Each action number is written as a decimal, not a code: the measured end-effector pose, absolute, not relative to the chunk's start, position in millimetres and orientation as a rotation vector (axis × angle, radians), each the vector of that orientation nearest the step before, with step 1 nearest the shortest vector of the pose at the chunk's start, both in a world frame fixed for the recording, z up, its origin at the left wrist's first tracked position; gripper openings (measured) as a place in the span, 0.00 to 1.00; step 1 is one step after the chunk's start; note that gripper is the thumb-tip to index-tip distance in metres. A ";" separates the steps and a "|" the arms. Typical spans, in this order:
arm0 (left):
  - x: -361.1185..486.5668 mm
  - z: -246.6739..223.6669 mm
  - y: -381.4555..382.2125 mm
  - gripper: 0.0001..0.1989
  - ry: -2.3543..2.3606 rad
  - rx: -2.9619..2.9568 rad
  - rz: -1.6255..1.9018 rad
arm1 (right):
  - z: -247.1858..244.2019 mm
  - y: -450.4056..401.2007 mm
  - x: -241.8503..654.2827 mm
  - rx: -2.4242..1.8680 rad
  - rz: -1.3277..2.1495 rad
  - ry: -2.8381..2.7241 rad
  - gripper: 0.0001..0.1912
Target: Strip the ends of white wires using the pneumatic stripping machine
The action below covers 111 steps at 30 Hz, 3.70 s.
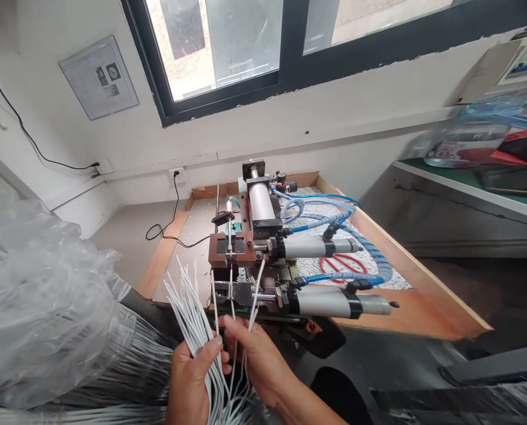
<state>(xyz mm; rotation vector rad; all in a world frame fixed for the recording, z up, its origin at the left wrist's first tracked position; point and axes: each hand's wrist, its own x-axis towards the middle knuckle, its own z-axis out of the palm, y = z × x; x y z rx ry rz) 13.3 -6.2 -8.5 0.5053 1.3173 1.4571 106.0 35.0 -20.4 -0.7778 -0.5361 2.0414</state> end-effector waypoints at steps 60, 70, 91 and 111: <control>-6.9 -9.9 -11.8 0.04 1.267 0.457 1.596 | -60.8 -24.8 139.5 -0.616 2.167 -1.326 0.16; -6.0 -8.5 -15.0 0.08 1.228 0.488 1.611 | -50.9 8.5 125.7 -0.663 2.083 -0.992 0.13; -4.1 -13.9 -10.5 0.07 1.202 0.445 1.565 | -44.4 29.7 117.6 -0.499 2.350 -0.775 0.14; 7.0 -12.9 -16.2 0.04 1.310 0.734 1.519 | -21.2 21.2 109.1 -0.805 1.725 -0.998 0.13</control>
